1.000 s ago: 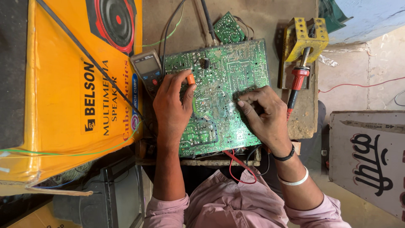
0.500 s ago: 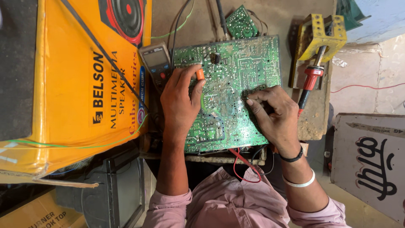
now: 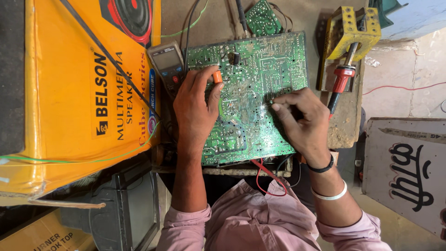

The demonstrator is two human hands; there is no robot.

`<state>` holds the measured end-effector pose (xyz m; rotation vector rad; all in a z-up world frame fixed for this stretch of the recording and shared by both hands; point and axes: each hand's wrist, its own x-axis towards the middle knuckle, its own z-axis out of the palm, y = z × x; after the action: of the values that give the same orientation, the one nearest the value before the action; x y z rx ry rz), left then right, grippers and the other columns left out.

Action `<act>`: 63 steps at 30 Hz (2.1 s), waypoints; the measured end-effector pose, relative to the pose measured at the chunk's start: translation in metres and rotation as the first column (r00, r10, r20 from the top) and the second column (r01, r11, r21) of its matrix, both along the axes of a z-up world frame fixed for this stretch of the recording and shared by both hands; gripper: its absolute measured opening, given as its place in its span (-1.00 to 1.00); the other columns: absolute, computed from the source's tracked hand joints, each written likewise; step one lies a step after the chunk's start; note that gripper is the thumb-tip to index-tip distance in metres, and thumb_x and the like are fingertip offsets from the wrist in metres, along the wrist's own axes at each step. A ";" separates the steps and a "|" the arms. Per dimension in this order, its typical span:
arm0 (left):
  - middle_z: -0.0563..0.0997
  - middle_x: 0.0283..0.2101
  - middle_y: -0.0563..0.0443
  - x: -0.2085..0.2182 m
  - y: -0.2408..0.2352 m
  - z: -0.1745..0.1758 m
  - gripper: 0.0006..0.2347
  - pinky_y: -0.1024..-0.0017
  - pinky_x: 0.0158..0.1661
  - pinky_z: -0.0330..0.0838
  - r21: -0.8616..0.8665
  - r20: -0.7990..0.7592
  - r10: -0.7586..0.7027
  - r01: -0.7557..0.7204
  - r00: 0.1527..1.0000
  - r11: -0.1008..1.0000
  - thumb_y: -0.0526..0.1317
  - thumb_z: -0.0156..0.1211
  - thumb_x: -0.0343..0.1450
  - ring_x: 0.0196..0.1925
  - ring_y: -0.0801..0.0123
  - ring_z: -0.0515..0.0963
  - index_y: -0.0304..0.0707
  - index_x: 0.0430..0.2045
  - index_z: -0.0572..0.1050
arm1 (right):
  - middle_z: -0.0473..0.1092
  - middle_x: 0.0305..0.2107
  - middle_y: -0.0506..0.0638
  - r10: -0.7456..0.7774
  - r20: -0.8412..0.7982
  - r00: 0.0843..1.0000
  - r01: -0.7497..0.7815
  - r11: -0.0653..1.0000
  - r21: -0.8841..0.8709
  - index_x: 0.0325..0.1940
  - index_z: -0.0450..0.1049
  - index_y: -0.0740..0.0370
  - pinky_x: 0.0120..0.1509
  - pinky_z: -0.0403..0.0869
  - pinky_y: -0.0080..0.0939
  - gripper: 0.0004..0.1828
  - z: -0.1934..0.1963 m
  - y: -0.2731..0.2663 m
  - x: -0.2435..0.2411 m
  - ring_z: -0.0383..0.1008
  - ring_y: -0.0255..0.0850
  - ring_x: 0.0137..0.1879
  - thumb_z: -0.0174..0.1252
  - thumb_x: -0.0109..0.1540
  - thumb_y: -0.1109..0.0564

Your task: The person tests a green circuit board with a multimeter and then uses a soldering iron to work on specific points on the board. The person repeatedly switches between testing and soldering while seated on the floor.

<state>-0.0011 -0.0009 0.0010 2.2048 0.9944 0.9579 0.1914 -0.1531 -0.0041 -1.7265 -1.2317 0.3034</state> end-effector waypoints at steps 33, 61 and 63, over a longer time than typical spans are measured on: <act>0.54 -0.10 -0.08 0.000 0.002 -0.004 -0.76 0.21 -0.07 0.48 0.029 0.008 0.008 -0.009 1.000 1.000 -0.21 0.24 0.53 -0.05 0.01 0.59 -0.17 0.07 0.47 | 0.46 -0.33 0.00 0.618 -0.777 -0.120 0.324 0.764 0.558 -0.07 0.40 0.23 -0.33 0.43 -0.46 -0.90 0.028 -0.114 -0.022 0.45 -0.33 -0.32 0.18 0.42 0.19; 0.54 -0.10 -0.03 -0.003 0.001 -0.009 -0.76 0.26 -0.03 0.50 0.060 0.008 -0.033 0.032 0.999 0.998 -0.25 0.28 0.58 -0.04 0.14 0.61 -0.19 0.12 0.47 | 0.50 -0.36 0.00 -0.158 -0.894 -0.420 -0.018 0.986 -0.166 -0.13 0.41 0.18 -0.40 0.40 -0.42 -0.84 -0.077 -0.115 -0.109 0.47 -0.34 -0.40 0.05 0.44 0.06; 0.54 -0.09 -0.02 -0.003 0.002 -0.008 -0.76 0.26 -0.01 0.50 0.069 0.002 -0.030 0.030 1.000 0.997 -0.25 0.28 0.58 -0.03 0.14 0.61 -0.18 0.12 0.46 | 0.50 -0.36 0.00 -0.171 -0.888 -0.426 -0.003 0.982 -0.188 -0.11 0.41 0.19 -0.39 0.42 -0.41 -0.84 -0.075 -0.110 -0.106 0.49 -0.32 -0.37 0.03 0.43 0.06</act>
<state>-0.0044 0.0012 -0.0067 2.2681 0.9368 0.9956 0.0850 -0.2629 -0.0795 -0.7650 0.4448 1.4736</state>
